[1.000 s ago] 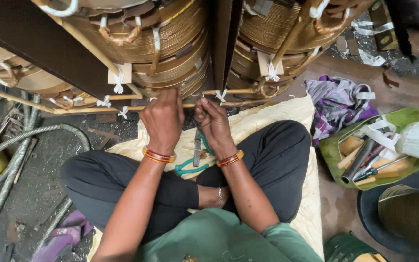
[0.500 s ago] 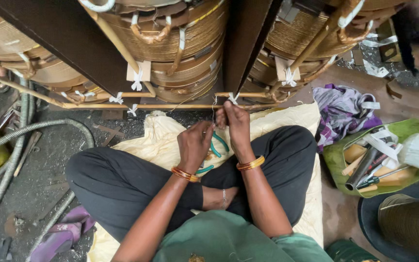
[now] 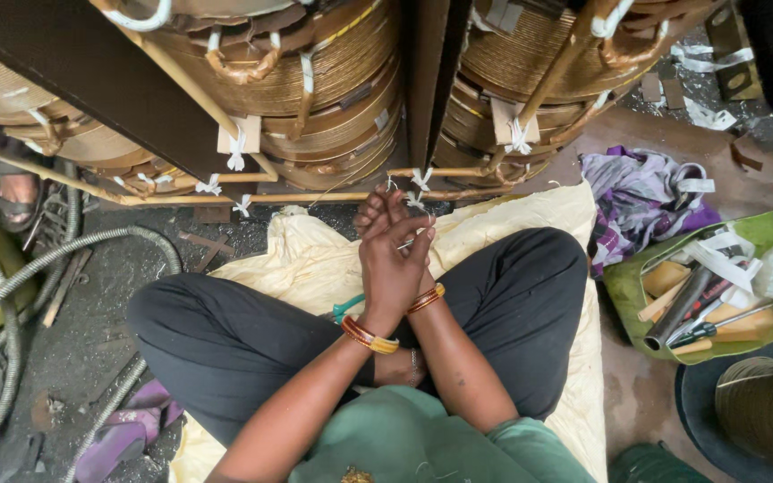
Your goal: The person sits cross-legged on the floor and repairs a copper-wound electrical component. They use a knife to scrape and trim the copper wire, then use pliers to bend and secure the wire ends. The person works on multiple stacked components in a workshop setting.
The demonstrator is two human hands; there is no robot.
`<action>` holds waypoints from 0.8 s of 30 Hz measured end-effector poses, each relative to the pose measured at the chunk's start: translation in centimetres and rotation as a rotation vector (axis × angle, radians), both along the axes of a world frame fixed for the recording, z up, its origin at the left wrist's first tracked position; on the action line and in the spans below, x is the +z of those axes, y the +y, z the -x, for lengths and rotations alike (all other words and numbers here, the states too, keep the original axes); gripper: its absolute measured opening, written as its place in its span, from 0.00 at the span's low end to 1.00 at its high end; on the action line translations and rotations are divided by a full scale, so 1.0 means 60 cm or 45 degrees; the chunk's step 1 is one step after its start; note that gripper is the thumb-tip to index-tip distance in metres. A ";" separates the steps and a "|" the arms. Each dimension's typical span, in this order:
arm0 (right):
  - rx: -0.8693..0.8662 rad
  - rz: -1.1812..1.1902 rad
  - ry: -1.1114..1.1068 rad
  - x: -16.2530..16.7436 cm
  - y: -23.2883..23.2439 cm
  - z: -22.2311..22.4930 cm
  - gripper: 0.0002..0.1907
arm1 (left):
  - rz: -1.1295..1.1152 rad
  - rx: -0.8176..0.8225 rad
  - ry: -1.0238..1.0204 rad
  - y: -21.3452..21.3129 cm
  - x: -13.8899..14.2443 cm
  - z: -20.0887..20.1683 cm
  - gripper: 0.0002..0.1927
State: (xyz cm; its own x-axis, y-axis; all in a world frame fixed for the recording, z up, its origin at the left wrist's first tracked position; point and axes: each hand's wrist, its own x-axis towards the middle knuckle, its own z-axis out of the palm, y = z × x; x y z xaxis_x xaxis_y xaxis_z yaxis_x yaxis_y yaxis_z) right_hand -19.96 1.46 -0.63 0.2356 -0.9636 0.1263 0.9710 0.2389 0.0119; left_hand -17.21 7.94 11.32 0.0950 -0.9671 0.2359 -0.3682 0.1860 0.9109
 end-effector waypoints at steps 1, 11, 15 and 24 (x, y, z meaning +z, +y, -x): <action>-0.006 -0.047 0.089 0.003 -0.002 0.009 0.17 | 0.004 0.006 -0.051 0.002 0.004 0.003 0.09; -0.223 -0.252 0.581 0.065 0.007 0.023 0.08 | 0.421 0.227 -1.039 -0.085 0.071 -0.128 0.05; -0.259 -0.129 0.658 0.063 0.003 0.018 0.10 | 0.445 0.241 -1.147 -0.067 -0.002 -0.191 0.03; -0.102 -0.141 1.230 0.085 -0.006 0.046 0.13 | 0.083 -0.087 -0.544 -0.016 -0.161 -0.102 0.06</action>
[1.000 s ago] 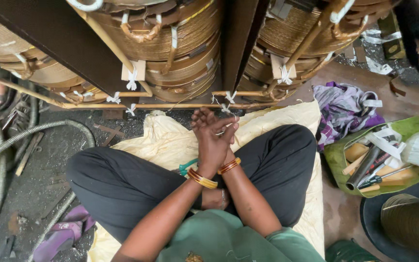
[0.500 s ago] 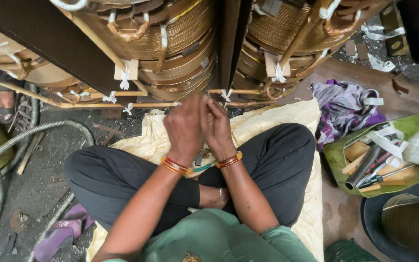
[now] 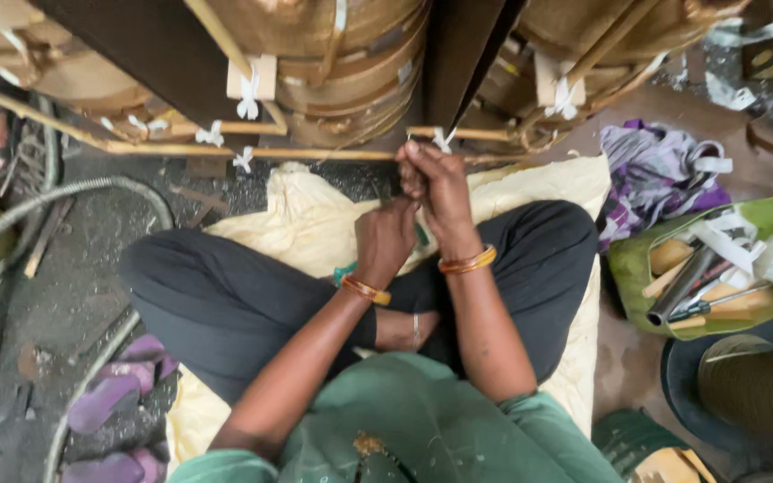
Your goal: The person sits cross-legged on the floor and repairs a copper-wound electrical component. They use a knife to scrape and trim the copper wire, then use pliers to bend and secure the wire ends. The person works on multiple stacked components in a workshop setting.
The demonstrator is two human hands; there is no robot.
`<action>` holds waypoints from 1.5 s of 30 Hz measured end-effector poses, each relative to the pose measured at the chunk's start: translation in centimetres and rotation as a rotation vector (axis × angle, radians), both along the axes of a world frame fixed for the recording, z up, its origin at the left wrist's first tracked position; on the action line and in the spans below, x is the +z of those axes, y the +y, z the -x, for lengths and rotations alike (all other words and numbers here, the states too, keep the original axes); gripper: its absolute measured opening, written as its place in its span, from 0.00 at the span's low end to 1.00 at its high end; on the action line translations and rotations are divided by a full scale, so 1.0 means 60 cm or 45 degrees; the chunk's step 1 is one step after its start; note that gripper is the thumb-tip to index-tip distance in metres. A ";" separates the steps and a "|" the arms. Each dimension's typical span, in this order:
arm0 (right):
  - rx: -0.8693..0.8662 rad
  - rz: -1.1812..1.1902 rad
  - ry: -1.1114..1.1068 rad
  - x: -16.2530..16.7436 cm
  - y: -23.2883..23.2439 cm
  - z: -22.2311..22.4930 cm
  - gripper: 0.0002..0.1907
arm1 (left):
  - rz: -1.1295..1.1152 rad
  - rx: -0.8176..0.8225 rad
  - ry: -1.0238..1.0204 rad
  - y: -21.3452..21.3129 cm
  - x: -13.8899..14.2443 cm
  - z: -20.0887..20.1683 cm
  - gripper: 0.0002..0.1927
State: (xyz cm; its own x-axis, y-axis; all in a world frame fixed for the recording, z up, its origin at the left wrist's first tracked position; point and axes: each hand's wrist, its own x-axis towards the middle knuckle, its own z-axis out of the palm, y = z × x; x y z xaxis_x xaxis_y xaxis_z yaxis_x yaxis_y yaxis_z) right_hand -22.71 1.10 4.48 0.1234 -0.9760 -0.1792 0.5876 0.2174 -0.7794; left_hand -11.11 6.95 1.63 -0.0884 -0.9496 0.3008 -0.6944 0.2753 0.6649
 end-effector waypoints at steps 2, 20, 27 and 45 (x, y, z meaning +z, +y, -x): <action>0.067 -0.002 0.123 -0.010 0.015 0.023 0.16 | -0.102 -0.029 0.116 0.006 0.005 -0.010 0.07; 0.320 0.189 1.594 -0.190 0.136 0.000 0.15 | -0.034 -0.179 0.015 0.021 0.193 0.073 0.08; 0.319 0.018 0.719 -0.094 0.146 0.047 0.15 | -0.640 -0.143 0.753 -0.041 0.261 0.040 0.05; 0.299 0.028 0.241 -0.048 0.097 0.058 0.13 | -0.570 -0.095 1.136 -0.066 0.240 -0.053 0.09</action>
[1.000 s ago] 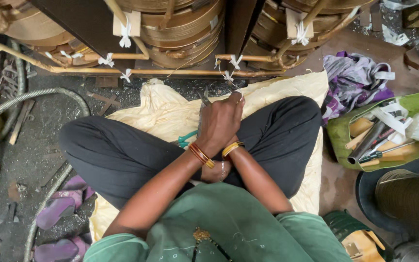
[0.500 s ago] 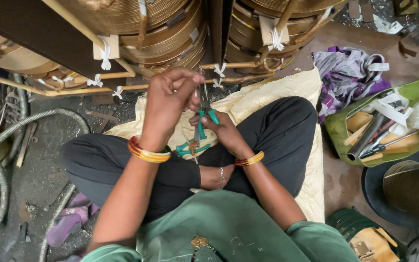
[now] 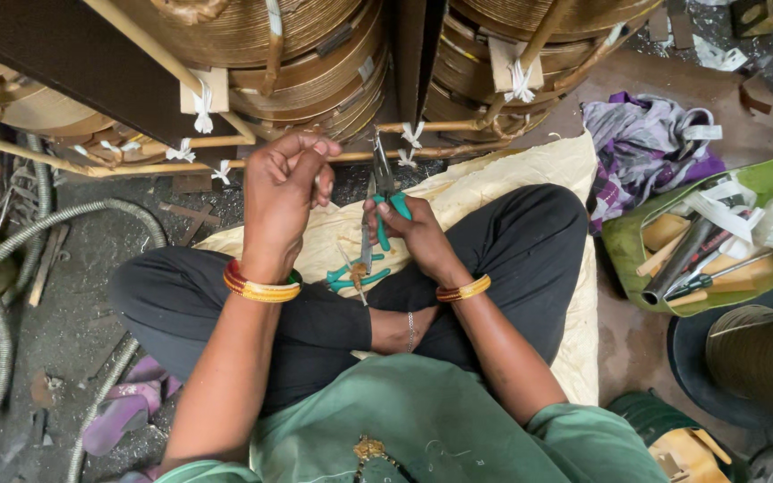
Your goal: The person sits cross-legged on the floor and repairs a copper-wound electrical component. They use a knife to scrape and trim the copper wire, then use pliers to bend and secure the wire ends. The person works on multiple stacked components in a workshop setting.
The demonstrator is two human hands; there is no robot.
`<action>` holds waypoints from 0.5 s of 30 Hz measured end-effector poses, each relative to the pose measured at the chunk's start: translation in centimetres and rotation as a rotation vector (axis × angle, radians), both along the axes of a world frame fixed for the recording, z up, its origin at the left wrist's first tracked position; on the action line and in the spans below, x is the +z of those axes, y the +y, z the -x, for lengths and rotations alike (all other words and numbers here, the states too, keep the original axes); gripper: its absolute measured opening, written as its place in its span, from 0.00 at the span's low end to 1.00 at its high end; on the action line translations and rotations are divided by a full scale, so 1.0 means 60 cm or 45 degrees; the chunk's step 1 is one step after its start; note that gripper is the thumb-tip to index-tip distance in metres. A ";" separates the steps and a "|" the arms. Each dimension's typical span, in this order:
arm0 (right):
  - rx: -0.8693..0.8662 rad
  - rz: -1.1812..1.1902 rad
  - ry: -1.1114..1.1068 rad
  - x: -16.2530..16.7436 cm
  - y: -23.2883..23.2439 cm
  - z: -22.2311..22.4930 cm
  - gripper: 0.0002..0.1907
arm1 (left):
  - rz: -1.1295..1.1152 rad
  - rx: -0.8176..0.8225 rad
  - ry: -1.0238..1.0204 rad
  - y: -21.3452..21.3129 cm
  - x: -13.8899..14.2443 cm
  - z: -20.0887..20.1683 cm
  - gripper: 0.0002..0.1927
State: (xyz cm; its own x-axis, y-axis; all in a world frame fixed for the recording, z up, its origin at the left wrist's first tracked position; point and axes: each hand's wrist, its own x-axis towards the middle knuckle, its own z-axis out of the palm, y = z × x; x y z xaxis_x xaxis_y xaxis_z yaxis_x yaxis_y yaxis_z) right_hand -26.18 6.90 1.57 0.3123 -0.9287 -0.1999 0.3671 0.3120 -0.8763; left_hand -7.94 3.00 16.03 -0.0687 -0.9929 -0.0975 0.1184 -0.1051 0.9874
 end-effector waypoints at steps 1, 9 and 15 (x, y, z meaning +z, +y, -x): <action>0.021 -0.010 -0.061 0.003 0.001 -0.001 0.13 | 0.052 0.073 -0.222 -0.001 -0.010 -0.011 0.09; 0.400 -0.313 -1.056 -0.008 0.008 -0.018 0.16 | 0.535 0.397 -1.261 0.008 -0.166 -0.045 0.08; 0.397 -0.361 -1.761 -0.020 0.029 -0.081 0.15 | 0.251 0.110 -1.142 0.050 -0.224 0.018 0.07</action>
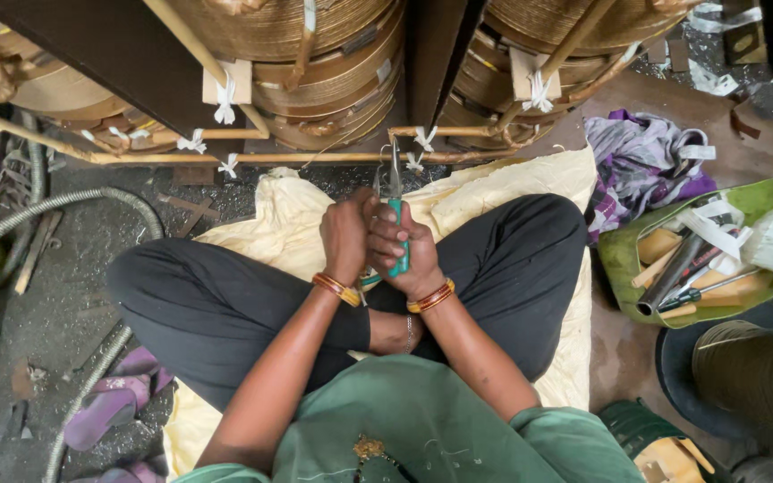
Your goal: The person sits cross-legged on the floor and repairs a copper-wound electrical component. They use a knife to scrape and trim the copper wire, then use pliers to bend and secure the wire ends. The person works on multiple stacked components in a workshop setting.
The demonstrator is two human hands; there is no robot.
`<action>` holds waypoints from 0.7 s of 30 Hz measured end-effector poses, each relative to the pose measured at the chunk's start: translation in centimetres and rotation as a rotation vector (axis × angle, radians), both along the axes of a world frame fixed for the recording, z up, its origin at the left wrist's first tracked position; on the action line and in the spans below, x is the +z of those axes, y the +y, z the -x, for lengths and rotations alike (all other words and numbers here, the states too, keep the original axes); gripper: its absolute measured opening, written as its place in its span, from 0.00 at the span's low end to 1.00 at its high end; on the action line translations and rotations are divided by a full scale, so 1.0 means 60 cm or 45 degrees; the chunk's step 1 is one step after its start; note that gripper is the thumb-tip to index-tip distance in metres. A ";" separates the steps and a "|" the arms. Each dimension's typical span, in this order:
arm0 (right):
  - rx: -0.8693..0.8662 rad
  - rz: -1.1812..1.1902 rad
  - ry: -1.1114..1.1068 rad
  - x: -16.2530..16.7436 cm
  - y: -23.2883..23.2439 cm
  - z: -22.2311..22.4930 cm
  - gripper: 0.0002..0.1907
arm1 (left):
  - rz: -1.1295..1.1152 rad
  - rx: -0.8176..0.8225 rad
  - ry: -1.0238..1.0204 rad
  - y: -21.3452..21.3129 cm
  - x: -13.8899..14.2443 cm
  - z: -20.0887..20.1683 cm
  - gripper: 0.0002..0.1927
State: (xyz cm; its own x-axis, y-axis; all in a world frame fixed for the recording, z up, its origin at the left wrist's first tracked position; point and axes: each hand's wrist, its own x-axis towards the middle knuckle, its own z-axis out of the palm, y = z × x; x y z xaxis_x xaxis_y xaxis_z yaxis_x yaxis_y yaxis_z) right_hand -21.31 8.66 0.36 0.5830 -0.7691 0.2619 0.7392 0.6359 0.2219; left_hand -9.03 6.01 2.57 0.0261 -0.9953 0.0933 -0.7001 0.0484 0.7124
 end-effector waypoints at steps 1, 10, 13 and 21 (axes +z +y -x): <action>-0.004 0.009 0.057 0.007 0.002 0.000 0.15 | -0.032 -0.033 0.045 0.003 0.002 -0.001 0.07; -0.156 0.614 2.110 0.099 0.001 0.079 0.13 | 0.174 -0.214 0.426 -0.038 0.029 -0.067 0.16; -0.249 0.839 2.466 0.118 -0.005 0.080 0.10 | 0.037 -0.333 0.845 -0.068 0.021 -0.061 0.15; -0.170 0.939 2.724 0.157 -0.026 0.042 0.09 | 0.229 -0.207 0.502 -0.084 0.058 -0.098 0.11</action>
